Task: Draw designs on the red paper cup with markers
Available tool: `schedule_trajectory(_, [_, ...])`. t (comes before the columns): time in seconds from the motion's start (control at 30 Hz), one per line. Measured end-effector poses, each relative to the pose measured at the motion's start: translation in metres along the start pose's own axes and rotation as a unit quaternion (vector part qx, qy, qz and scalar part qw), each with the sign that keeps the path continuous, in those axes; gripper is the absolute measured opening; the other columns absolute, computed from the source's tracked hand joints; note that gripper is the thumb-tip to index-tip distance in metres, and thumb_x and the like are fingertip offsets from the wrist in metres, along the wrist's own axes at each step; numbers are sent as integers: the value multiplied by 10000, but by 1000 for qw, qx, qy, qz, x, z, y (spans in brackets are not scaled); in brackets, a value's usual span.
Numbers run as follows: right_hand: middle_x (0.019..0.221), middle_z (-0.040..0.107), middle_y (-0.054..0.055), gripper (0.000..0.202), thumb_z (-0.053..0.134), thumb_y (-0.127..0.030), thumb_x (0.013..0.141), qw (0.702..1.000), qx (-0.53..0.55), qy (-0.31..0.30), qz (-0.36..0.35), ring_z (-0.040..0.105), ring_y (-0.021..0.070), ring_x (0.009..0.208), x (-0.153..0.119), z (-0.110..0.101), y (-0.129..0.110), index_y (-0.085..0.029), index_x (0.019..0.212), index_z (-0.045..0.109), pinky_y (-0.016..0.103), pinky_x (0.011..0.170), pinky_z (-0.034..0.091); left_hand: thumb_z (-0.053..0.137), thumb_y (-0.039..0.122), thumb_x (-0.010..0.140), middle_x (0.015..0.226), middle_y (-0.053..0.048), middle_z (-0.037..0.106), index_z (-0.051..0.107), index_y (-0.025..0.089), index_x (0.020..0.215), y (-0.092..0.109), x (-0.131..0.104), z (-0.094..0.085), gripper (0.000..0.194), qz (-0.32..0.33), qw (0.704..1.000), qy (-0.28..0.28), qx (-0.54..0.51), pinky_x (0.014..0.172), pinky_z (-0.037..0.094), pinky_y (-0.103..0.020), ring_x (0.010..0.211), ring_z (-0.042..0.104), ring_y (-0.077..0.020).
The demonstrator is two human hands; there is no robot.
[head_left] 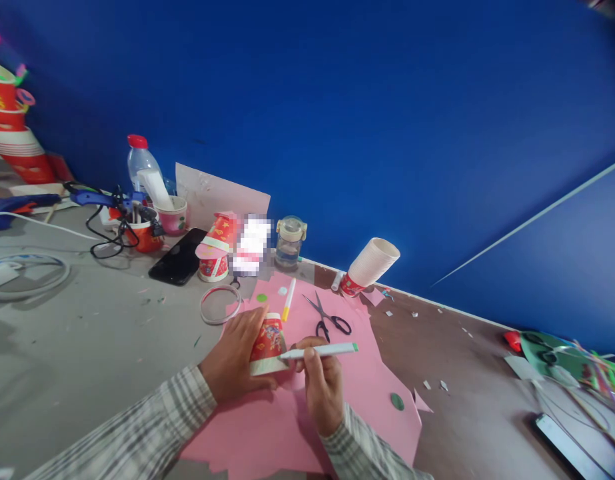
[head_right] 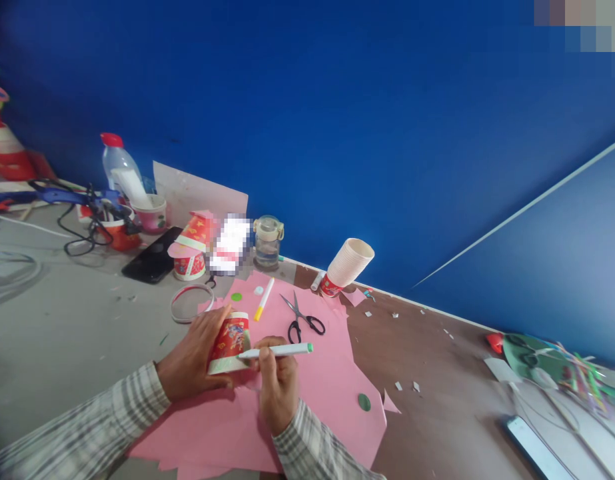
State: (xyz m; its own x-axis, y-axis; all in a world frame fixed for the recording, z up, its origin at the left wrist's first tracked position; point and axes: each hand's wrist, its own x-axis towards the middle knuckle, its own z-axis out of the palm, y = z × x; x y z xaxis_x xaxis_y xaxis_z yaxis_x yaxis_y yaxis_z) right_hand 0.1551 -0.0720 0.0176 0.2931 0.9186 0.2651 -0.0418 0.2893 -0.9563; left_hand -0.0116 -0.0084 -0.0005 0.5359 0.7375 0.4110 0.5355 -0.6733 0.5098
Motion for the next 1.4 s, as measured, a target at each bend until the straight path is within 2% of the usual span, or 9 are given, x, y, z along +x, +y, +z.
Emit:
schedule_trajectory(0.1, [480,518,-34,227,549,-380,792,999,41,1,24,499,168,440,-1,-1,3,-193,719,656,255,455,432,679,696,427,1292,-141,382,3,252,1331,-1,0,0,1213,0,1000,-1,-3,933,329,-552,1162,359,-346])
schedule_trajectory(0.23, [504,523,-24,228,563,-358,783,999,-8,-24,22,439,139,410,-4,-4,2,-177,708,681,221,396,371,681,692,433,1278,-134,398,7,254,1331,0,0,-1,1206,-1,1000,-1,-12,934,334,-542,1151,372,-335])
schedule_trajectory(0.33, [530,545,-15,223,567,-352,778,999,-35,-26,13,454,140,415,-4,-3,1,-177,698,681,225,403,383,681,692,433,1284,-131,392,19,256,1331,0,0,-1,1197,-1,1000,-1,-11,939,333,-537,1155,369,-334])
schedule_trajectory(0.57, [520,556,-21,235,558,-395,781,997,38,63,24,513,162,448,3,0,8,-192,721,660,250,458,439,664,711,427,1280,-151,401,24,237,1333,-1,-1,1,1206,4,1000,12,14,921,349,-557,1154,375,-353])
schedule_trajectory(0.87, [456,487,-43,236,589,-377,767,998,43,-17,47,431,142,425,-1,-2,3,-176,660,653,236,435,380,682,695,421,1285,-137,395,14,243,1332,-2,-1,1,1217,11,1000,6,11,929,351,-544,1157,372,-339])
schedule_trajectory(0.93, [460,489,-44,235,589,-381,766,998,34,-7,43,446,145,431,1,-1,4,-178,665,651,238,440,393,697,680,417,1283,-135,400,21,242,1332,-2,-1,1,1219,10,1000,8,12,925,357,-541,1151,378,-341])
schedule_trajectory(1.07, [486,525,-36,244,564,-398,776,997,50,58,30,484,149,432,4,0,8,-185,693,651,235,439,413,723,658,393,1280,-135,408,31,241,1332,-2,-1,1,1239,1,1000,11,19,919,364,-542,1146,382,-346])
schedule_trajectory(1.17, [480,525,-38,229,566,-368,778,996,75,39,38,481,148,418,4,-1,9,-186,664,644,246,444,420,710,666,410,1289,-140,398,33,232,1333,-3,-1,1,1224,6,1000,10,21,923,360,-535,1150,377,-344])
schedule_trajectory(1.4, [459,508,-41,220,604,-363,753,997,51,1,52,445,141,410,2,-1,5,-179,643,650,244,433,392,691,682,428,1292,-139,391,9,258,1330,-4,-1,1,1208,-2,1000,-2,6,940,325,-549,1158,367,-352])
